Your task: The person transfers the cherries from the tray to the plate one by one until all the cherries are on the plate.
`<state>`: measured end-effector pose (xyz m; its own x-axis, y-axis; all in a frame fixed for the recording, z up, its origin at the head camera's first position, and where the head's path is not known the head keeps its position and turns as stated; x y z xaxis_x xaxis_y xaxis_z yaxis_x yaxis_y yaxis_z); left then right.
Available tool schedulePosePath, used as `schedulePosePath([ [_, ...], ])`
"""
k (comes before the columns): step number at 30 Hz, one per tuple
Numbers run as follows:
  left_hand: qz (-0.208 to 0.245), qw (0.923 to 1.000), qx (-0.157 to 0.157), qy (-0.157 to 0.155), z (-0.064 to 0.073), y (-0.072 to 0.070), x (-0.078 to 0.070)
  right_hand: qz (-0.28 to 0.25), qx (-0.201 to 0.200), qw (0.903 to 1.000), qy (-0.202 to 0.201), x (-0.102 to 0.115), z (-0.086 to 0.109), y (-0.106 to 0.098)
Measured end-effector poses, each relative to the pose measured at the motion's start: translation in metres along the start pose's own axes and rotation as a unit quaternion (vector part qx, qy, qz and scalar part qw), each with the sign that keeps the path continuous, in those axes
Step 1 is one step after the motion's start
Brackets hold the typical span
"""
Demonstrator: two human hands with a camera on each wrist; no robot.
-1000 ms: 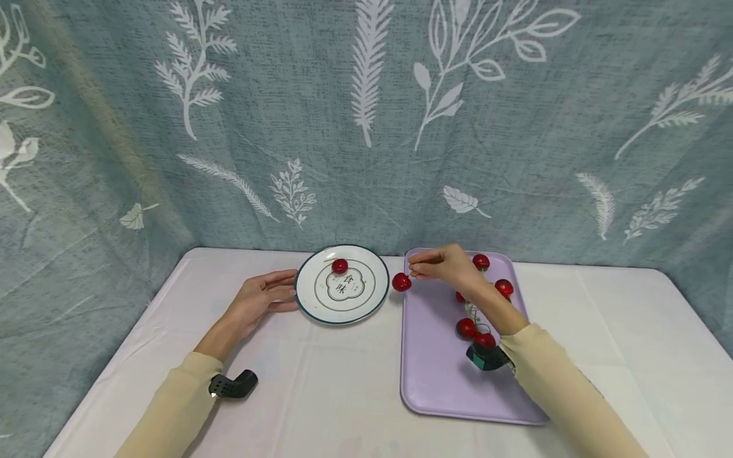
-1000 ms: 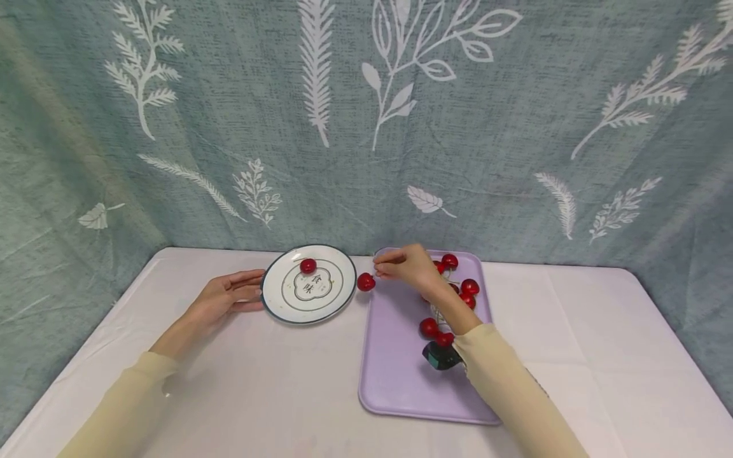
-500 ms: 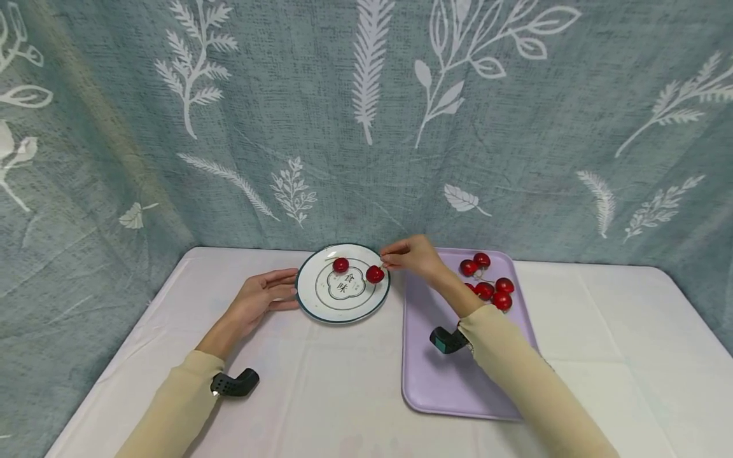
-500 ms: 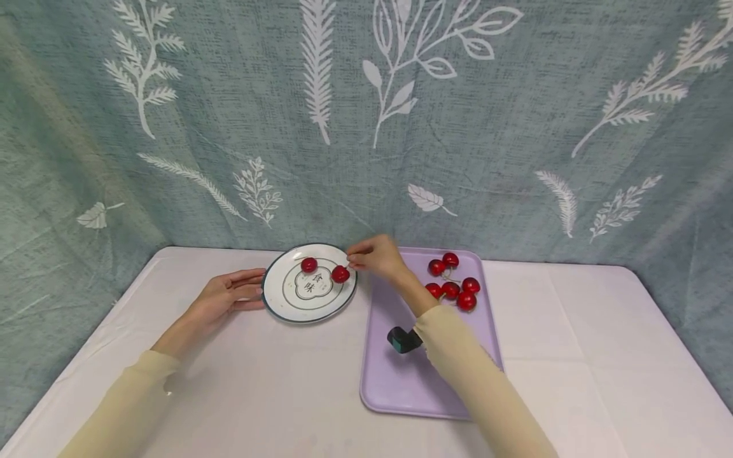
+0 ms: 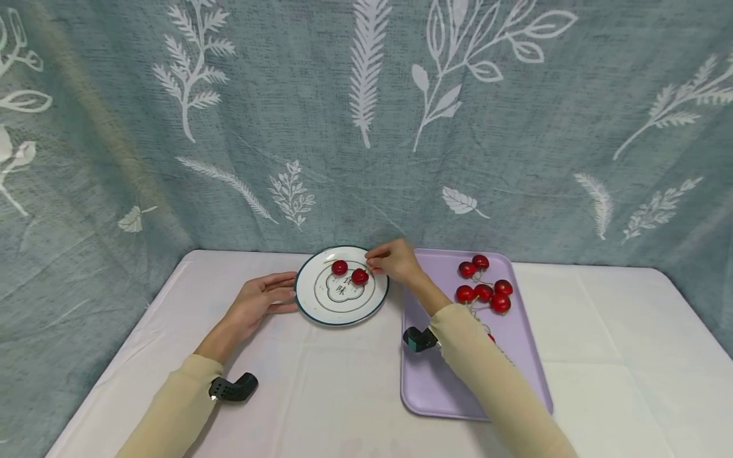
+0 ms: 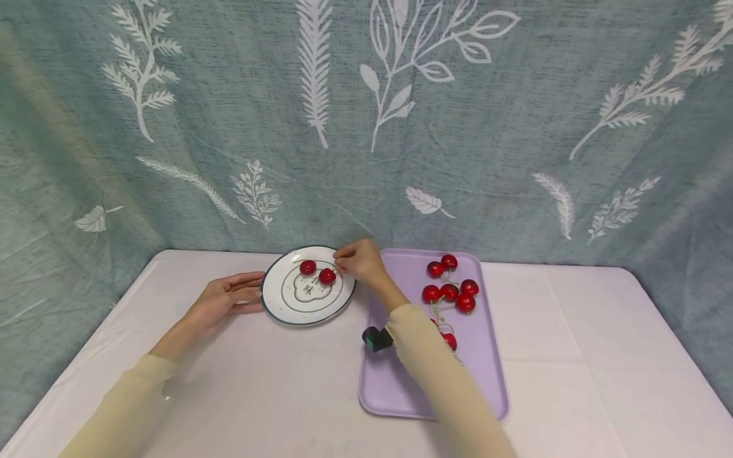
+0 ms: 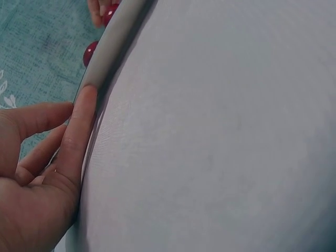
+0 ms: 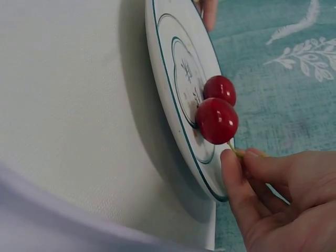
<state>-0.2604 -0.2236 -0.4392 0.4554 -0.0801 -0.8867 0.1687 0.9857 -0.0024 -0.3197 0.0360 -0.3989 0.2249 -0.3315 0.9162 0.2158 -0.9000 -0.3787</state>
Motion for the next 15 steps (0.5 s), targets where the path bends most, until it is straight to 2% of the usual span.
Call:
schedulePosePath([
  [4, -0.004, 1.0000, -0.004, -0.006, -0.0008, 0.0020, -0.0004, 0.022, -0.010, 0.9997, 0.003, -0.0012, -0.0023, 0.0024],
  [11, -0.003, 0.9999, -0.010, -0.010, -0.0023, 0.0006, 0.0001, 0.023, -0.027, 0.9994, -0.003, -0.0018, -0.0053, 0.0078],
  [15, -0.004, 0.9999, -0.008, -0.007, -0.0029, -0.0005, 0.0002, 0.030, -0.051, 0.9983, -0.003, -0.0006, -0.0053, 0.0084],
])
Point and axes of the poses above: each hand's wrist, its own z-axis away from the middle knuckle, its own y-axis out of the palm, x = y × z, the point moved 6 cm from there along -z, towards the middle knuckle, and after that the axes turned 15 degrees about -y, right-handed, at the moved point
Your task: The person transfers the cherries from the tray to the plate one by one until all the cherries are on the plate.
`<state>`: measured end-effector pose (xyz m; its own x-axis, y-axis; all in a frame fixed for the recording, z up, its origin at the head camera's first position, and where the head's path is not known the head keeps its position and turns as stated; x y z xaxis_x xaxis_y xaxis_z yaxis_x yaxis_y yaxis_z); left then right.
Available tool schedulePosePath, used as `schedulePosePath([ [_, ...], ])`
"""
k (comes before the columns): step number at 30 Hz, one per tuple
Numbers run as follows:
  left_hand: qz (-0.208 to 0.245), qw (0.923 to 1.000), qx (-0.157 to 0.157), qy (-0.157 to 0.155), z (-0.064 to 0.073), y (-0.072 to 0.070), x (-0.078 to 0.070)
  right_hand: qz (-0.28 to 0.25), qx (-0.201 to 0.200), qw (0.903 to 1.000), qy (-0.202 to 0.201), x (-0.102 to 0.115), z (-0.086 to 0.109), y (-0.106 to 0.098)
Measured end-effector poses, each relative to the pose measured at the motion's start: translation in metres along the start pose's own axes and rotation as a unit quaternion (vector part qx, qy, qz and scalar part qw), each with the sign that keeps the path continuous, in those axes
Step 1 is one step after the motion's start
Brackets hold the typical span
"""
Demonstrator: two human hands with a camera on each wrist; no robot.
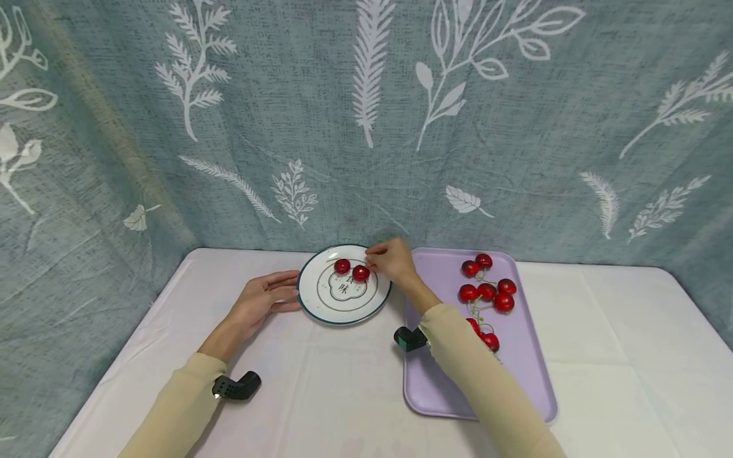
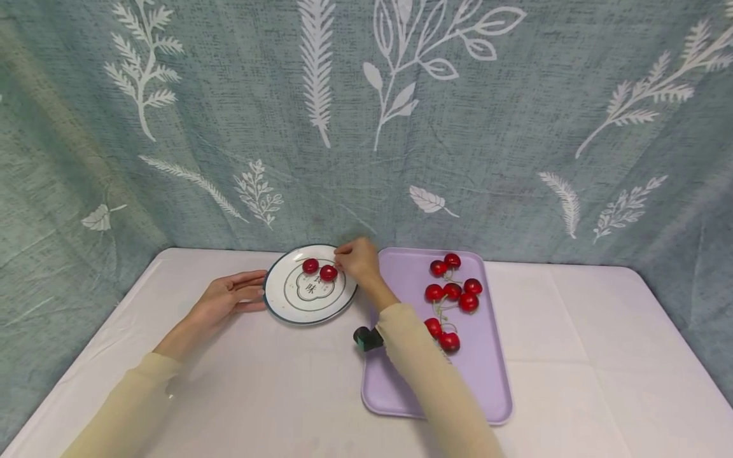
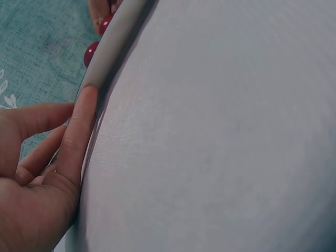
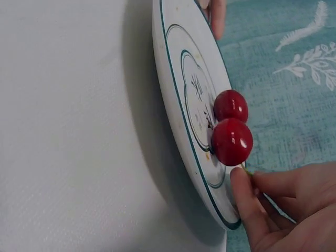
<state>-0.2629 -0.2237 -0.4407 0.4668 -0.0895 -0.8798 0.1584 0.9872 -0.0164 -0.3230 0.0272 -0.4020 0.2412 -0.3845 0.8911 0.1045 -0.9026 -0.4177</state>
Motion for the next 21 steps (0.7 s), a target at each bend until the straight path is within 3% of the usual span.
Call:
schedulePosePath([
  [5, -0.003, 1.0000, -0.002, 0.003, -0.0004, 0.0003, -0.0004, 0.014, -0.027, 0.9995, -0.004, 0.0001, 0.0000, -0.0013],
  [15, 0.004, 0.9999, 0.003, 0.009, 0.0012, 0.0011, -0.0003, 0.030, -0.023, 0.9993, 0.001, -0.0019, 0.0006, -0.0015],
  [21, 0.012, 0.9999, 0.002, 0.011, 0.0019, 0.0008, -0.0002, 0.017, -0.047, 0.9987, 0.010, -0.0012, 0.0013, -0.0006],
])
Point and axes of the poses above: each hand's wrist, its own z-axis away from the middle knuckle, its own y-axis out of the palm, x = y × z, the point moved 6 cm from there along -z, towards the middle knuckle, and after that the axes turned 15 degrees about -y, right-handed, at the moved point
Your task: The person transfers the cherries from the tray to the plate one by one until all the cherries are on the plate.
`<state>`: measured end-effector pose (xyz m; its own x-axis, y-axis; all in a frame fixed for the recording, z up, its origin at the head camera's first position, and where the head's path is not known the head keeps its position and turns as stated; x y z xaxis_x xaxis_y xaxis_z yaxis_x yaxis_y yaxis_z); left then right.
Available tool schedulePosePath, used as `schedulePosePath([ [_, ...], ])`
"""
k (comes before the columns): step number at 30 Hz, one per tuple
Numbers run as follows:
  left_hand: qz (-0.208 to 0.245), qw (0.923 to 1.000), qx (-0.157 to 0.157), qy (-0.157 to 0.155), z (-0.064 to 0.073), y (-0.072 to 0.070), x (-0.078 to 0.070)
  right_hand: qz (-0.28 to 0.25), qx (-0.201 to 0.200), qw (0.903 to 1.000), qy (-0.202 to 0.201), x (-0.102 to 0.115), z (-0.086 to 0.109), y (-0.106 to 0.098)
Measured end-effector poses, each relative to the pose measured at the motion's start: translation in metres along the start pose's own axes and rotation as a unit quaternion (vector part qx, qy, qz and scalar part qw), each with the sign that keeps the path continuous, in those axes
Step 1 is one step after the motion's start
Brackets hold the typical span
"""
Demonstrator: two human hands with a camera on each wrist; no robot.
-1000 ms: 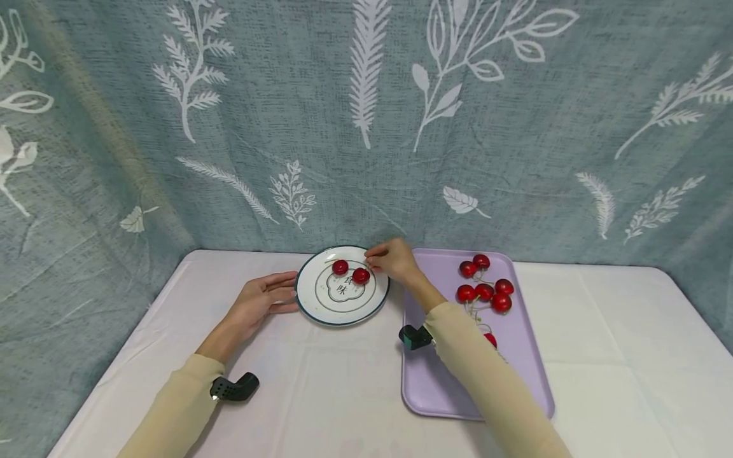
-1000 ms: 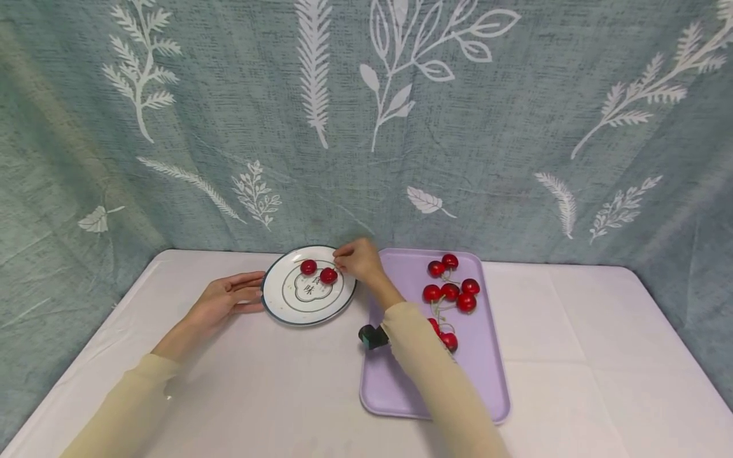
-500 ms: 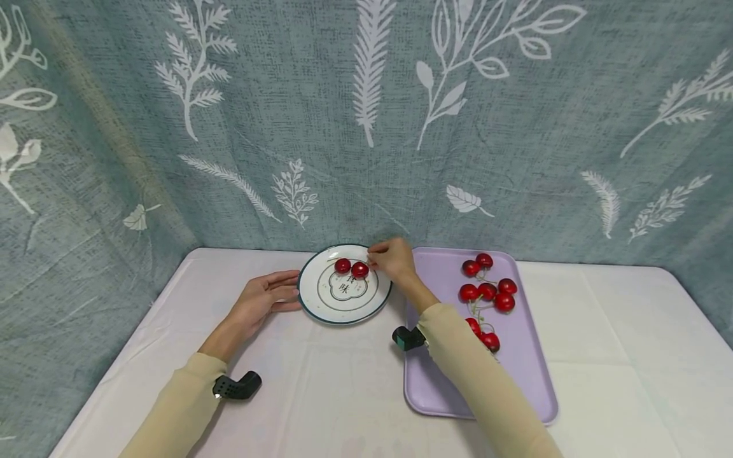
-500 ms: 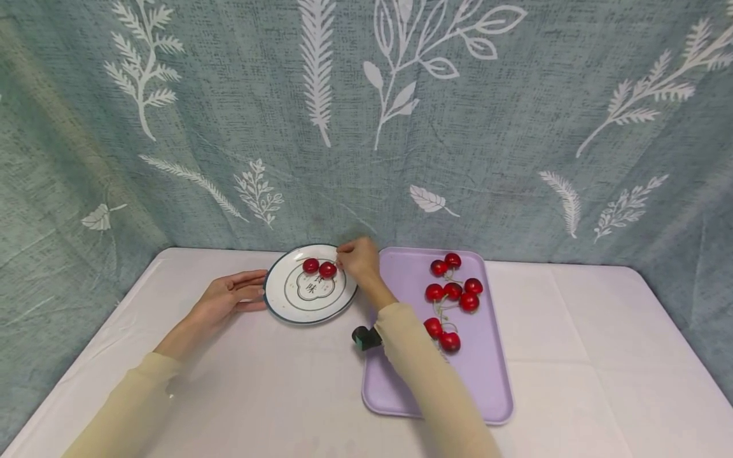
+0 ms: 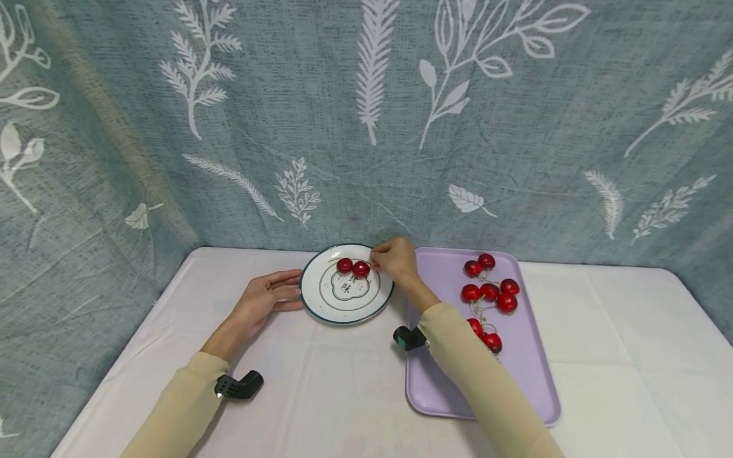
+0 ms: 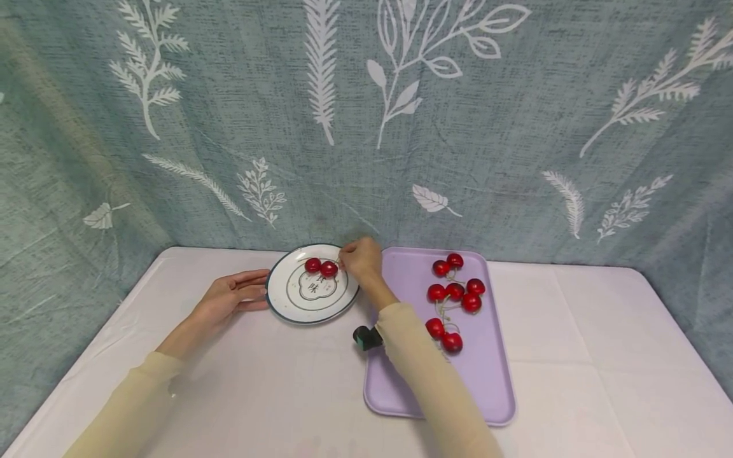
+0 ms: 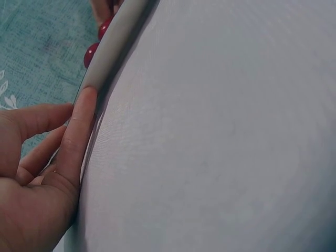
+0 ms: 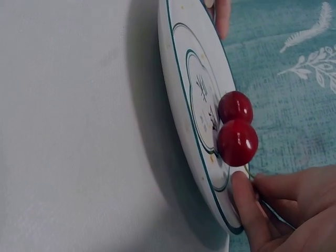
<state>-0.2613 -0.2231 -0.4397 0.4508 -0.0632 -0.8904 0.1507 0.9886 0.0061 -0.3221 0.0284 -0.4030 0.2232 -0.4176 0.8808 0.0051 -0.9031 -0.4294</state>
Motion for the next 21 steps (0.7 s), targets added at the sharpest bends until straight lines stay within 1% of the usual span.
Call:
schedulePosePath([
  [3, -0.001, 1.0000, -0.002, 0.001, 0.000, 0.000, 0.000, -0.004, -0.009, 1.0000, -0.001, 0.001, 0.001, 0.000],
  [7, -0.003, 1.0000, -0.006, 0.000, 0.000, 0.001, 0.000, 0.005, -0.006, 1.0000, 0.001, 0.003, 0.002, -0.002],
  [12, -0.007, 0.9999, -0.006, 0.003, 0.000, 0.001, -0.001, 0.014, 0.010, 0.9999, 0.002, 0.004, 0.002, -0.003],
  [15, -0.010, 0.9999, -0.005, 0.006, 0.001, 0.000, -0.001, 0.024, 0.027, 0.9993, 0.008, 0.004, 0.001, -0.004],
  [18, -0.012, 0.9999, -0.008, 0.004, 0.000, 0.000, 0.000, 0.029, 0.039, 0.9987, 0.016, 0.005, -0.001, -0.009],
  [21, -0.014, 0.9999, -0.009, 0.000, -0.002, 0.000, 0.001, 0.019, 0.040, 0.9989, 0.019, 0.007, -0.003, -0.021],
])
Point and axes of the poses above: each hand's wrist, its own z-axis away from the middle knuckle, its own y-axis out of the palm, x = y × z, the point moved 6 cm from there along -z, towards the middle knuckle, and after that the axes turned 15 degrees about -y, right-handed, at the moved point
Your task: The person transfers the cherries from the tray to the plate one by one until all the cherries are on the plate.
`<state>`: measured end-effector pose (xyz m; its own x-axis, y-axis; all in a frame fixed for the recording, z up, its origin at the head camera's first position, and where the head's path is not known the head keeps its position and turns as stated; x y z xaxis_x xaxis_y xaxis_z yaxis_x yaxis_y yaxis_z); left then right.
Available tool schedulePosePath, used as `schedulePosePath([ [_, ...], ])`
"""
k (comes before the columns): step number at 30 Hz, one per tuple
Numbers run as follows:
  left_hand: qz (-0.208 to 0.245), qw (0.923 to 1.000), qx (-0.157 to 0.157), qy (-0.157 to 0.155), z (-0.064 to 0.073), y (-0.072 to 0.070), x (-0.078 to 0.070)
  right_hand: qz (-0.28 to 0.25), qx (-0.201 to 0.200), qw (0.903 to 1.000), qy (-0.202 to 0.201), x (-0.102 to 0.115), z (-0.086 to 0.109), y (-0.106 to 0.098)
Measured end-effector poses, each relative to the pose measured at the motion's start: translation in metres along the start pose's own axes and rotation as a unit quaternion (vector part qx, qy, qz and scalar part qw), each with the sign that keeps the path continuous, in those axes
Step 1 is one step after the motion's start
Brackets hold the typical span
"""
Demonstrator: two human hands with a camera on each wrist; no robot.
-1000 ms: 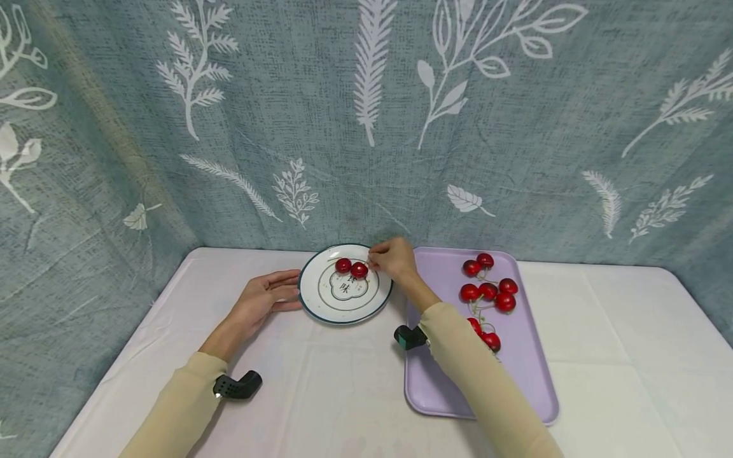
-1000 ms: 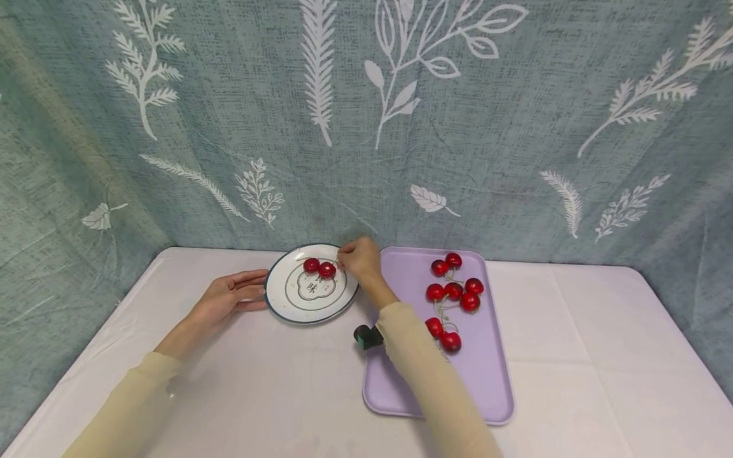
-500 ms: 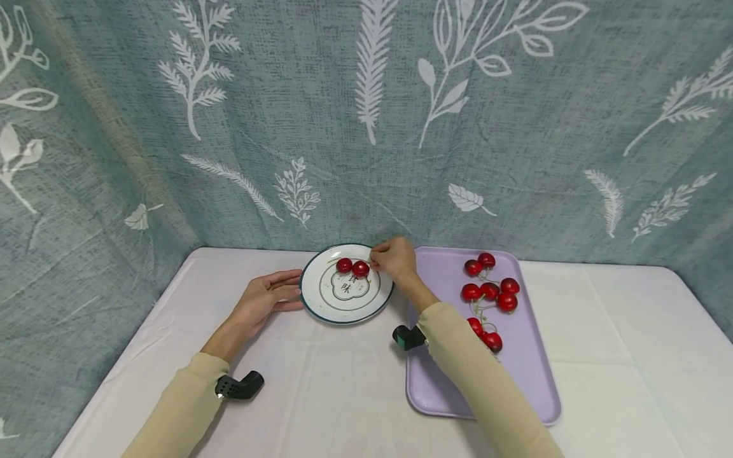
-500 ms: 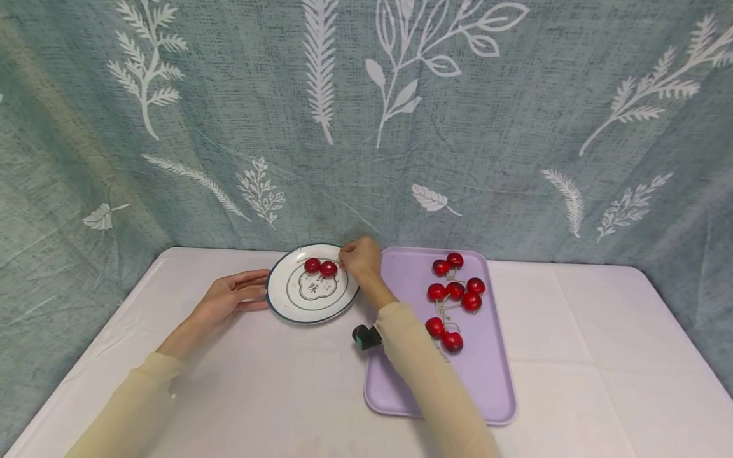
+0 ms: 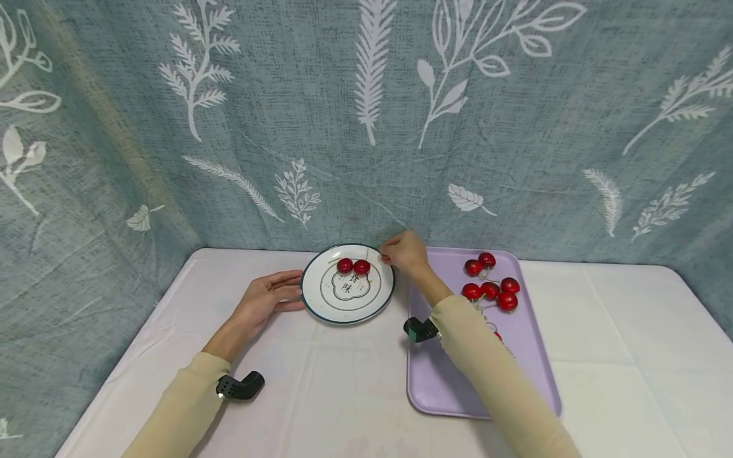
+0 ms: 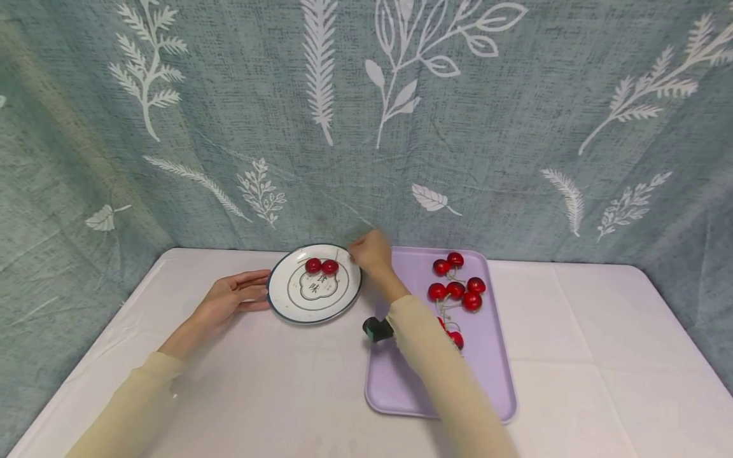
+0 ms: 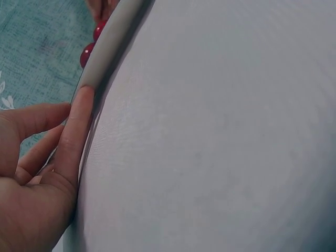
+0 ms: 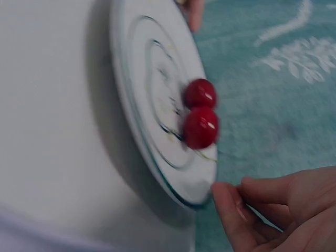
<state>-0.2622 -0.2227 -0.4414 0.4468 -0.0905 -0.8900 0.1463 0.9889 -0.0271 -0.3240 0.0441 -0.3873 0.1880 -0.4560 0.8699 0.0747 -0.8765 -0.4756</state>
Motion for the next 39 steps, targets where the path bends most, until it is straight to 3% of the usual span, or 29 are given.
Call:
schedulePosePath([
  [6, -0.001, 1.0000, -0.003, 0.001, -0.001, -0.001, 0.001, -0.057, 0.010, 0.9981, -0.021, 0.003, 0.000, -0.031],
  [12, 0.000, 1.0000, -0.001, 0.004, -0.001, -0.003, 0.002, -0.030, 0.047, 0.9976, -0.042, 0.002, 0.011, -0.058],
  [21, -0.004, 1.0000, 0.005, 0.007, -0.001, -0.002, 0.003, -0.064, 0.058, 0.9954, -0.041, -0.012, 0.030, -0.106],
  [30, -0.002, 1.0000, 0.004, 0.004, -0.003, -0.002, 0.001, -0.029, 0.059, 0.9966, -0.049, -0.013, 0.050, -0.153],
  [39, -0.002, 1.0000, 0.003, 0.002, -0.003, -0.002, 0.002, -0.008, 0.080, 0.9963, -0.031, -0.021, 0.070, -0.175],
])
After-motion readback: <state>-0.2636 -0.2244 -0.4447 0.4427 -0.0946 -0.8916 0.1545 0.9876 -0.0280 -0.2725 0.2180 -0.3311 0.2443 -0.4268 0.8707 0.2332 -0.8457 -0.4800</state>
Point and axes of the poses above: each hand's wrist, its own z-axis away from the middle knuckle, its own y-axis out of the palm, x = y × z, the point moved 6 cm from there along -z, towards the middle knuckle, and after that the axes turned 15 degrees about -y, right-handed, at the moved point
